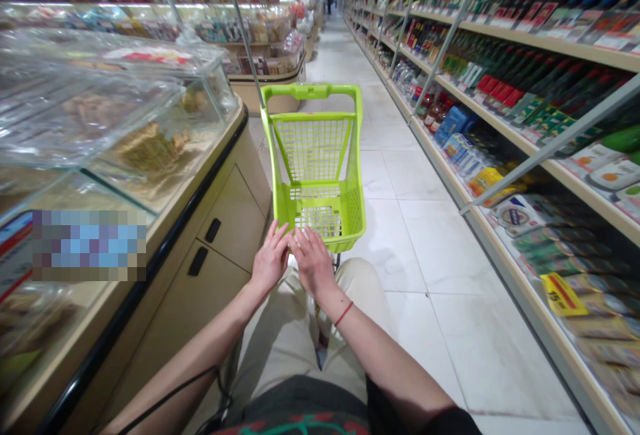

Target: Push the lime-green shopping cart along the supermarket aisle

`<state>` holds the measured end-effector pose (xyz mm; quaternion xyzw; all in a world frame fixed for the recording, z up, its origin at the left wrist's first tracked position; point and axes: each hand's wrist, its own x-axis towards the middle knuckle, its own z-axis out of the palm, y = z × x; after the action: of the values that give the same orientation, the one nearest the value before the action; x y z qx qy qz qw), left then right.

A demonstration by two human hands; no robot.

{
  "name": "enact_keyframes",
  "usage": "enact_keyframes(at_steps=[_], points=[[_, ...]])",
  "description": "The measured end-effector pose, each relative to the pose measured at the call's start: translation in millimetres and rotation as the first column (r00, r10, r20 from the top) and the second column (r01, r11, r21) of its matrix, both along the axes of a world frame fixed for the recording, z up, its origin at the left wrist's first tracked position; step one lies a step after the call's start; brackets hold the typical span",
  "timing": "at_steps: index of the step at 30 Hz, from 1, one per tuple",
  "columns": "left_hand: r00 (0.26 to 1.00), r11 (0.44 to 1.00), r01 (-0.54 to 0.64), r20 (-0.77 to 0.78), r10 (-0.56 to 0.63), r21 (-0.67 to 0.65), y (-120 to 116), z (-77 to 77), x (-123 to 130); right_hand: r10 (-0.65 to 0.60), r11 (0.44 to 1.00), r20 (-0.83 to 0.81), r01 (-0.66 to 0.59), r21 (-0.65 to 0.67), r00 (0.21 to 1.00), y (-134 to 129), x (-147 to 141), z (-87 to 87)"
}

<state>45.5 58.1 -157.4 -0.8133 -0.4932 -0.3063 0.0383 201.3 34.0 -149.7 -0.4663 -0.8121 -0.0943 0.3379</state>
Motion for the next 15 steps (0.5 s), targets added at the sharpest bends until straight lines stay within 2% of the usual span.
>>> enact_keyframes(at_steps=[3,7,12,15], points=[[1.000,1.000,0.010,-0.001,-0.010,0.004,0,1.2,-2,0.020,1.000,0.017,-0.020,0.004,1.000,1,5,1.7],[0.999,0.999,0.035,0.008,-0.035,0.023,1,3.3,-5,0.024,1.000,0.023,-0.024,0.005,0.999,0,38,0.3],[0.999,0.999,0.034,0.012,-0.034,0.024,1,4.1,-3,-0.082,0.996,-0.015,0.082,0.041,0.997,-2,92,-7.1],[0.999,0.999,0.033,0.011,-0.034,0.020,1,3.4,-2,-0.144,0.988,-0.071,0.148,0.050,0.987,-3,108,-10.9]])
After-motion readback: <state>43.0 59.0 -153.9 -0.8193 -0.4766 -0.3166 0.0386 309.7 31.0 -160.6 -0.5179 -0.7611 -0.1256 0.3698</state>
